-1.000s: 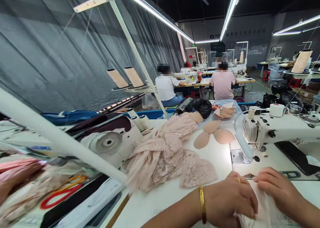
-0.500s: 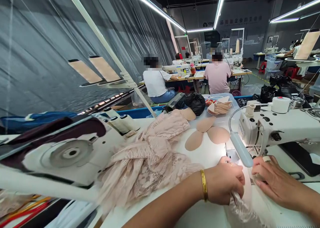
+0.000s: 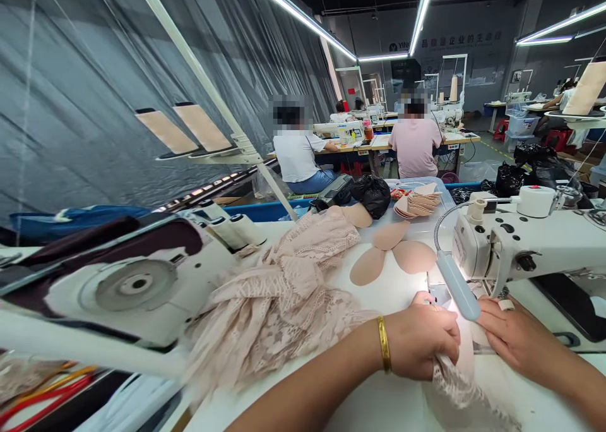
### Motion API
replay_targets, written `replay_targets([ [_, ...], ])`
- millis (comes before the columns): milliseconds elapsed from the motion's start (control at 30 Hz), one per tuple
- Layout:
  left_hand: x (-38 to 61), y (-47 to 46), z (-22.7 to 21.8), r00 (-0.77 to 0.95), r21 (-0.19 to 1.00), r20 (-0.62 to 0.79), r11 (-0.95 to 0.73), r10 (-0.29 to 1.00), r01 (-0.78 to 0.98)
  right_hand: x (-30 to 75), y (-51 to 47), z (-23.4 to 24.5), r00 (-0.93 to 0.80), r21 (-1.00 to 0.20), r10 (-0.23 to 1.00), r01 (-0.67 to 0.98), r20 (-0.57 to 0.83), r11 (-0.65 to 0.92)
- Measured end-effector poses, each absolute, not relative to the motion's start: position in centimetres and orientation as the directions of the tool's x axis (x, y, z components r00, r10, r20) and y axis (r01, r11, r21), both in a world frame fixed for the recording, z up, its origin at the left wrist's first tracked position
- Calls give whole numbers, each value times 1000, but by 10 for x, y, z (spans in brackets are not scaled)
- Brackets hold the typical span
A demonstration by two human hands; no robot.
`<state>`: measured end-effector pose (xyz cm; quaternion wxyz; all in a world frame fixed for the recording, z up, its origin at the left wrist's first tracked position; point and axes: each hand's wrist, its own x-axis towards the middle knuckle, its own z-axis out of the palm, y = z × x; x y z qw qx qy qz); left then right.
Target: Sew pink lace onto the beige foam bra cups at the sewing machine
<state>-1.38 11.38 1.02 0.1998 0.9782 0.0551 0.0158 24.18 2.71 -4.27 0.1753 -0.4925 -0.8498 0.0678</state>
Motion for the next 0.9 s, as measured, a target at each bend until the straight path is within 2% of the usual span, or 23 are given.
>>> replay_targets([
  [500,-11,117,6,992,346,-26,-930,120,121,244,29,-44,-466,-274,850,807,247,523],
  [900,-9,128,2,988,295,74,-950,135,107,249,25,-49,-527,-245,813,778,248,579],
])
